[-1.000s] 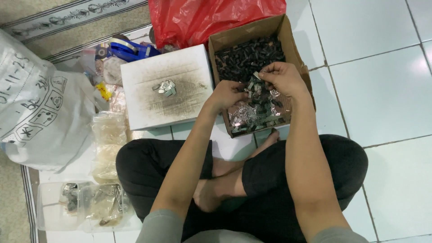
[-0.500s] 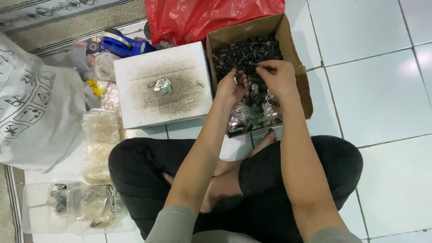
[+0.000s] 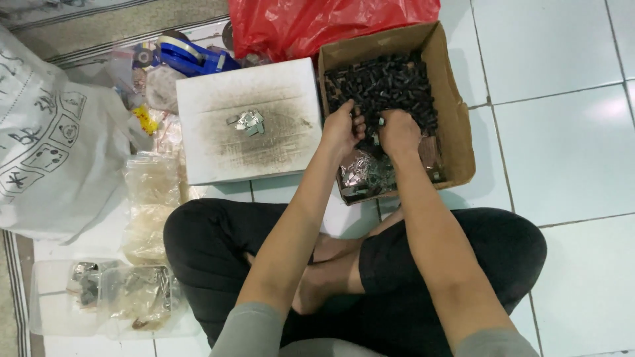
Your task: The person sits on the floor and sorts small metallic parts from a cardboard box filled with black plastic pieces. They pick up the metallic items one by one and place them onto a white rectangular board.
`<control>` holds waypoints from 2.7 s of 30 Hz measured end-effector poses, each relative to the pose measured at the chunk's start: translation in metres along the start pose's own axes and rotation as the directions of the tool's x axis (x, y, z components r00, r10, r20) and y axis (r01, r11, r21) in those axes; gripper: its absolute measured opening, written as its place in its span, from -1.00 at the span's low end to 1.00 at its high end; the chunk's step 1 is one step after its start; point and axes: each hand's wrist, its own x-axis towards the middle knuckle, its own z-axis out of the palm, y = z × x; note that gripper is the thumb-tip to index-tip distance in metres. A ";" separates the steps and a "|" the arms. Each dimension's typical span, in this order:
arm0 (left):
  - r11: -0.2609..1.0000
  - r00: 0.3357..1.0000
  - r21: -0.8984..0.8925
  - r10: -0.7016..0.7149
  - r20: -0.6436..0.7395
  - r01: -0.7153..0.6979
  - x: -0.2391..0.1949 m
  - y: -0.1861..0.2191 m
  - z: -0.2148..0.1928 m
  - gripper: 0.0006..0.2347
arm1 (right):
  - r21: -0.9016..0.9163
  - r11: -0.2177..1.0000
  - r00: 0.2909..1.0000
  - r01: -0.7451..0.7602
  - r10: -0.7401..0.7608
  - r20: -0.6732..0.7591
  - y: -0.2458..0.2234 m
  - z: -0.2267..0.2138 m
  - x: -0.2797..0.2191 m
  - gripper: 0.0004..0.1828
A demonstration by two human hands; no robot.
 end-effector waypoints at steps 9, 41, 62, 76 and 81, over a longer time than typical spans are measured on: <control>0.982 0.996 0.176 0.081 -0.046 -0.072 0.005 -0.008 0.007 -0.74 | 0.389 0.921 0.998 -0.023 0.041 -0.040 0.019 -0.020 0.000 -0.82; 0.941 0.987 0.300 0.156 0.022 -0.156 0.051 -0.041 -0.018 -0.78 | 0.343 0.938 0.998 0.047 -0.060 0.029 0.018 -0.025 -0.011 -0.79; 0.977 0.981 0.170 0.104 0.163 -0.132 0.002 -0.013 -0.005 -0.74 | 0.650 0.738 0.983 -0.181 0.155 0.097 0.025 -0.032 0.002 -0.69; 0.995 0.998 -0.094 -0.009 0.058 0.015 0.052 -0.021 -0.019 -0.82 | -0.116 0.986 0.992 0.118 -0.122 -0.033 -0.011 -0.009 0.003 -0.69; 0.994 0.999 -0.106 0.032 0.021 -0.030 0.054 -0.022 -0.019 -0.87 | -0.086 0.987 0.988 0.138 -0.143 -0.050 -0.010 -0.011 0.000 -0.73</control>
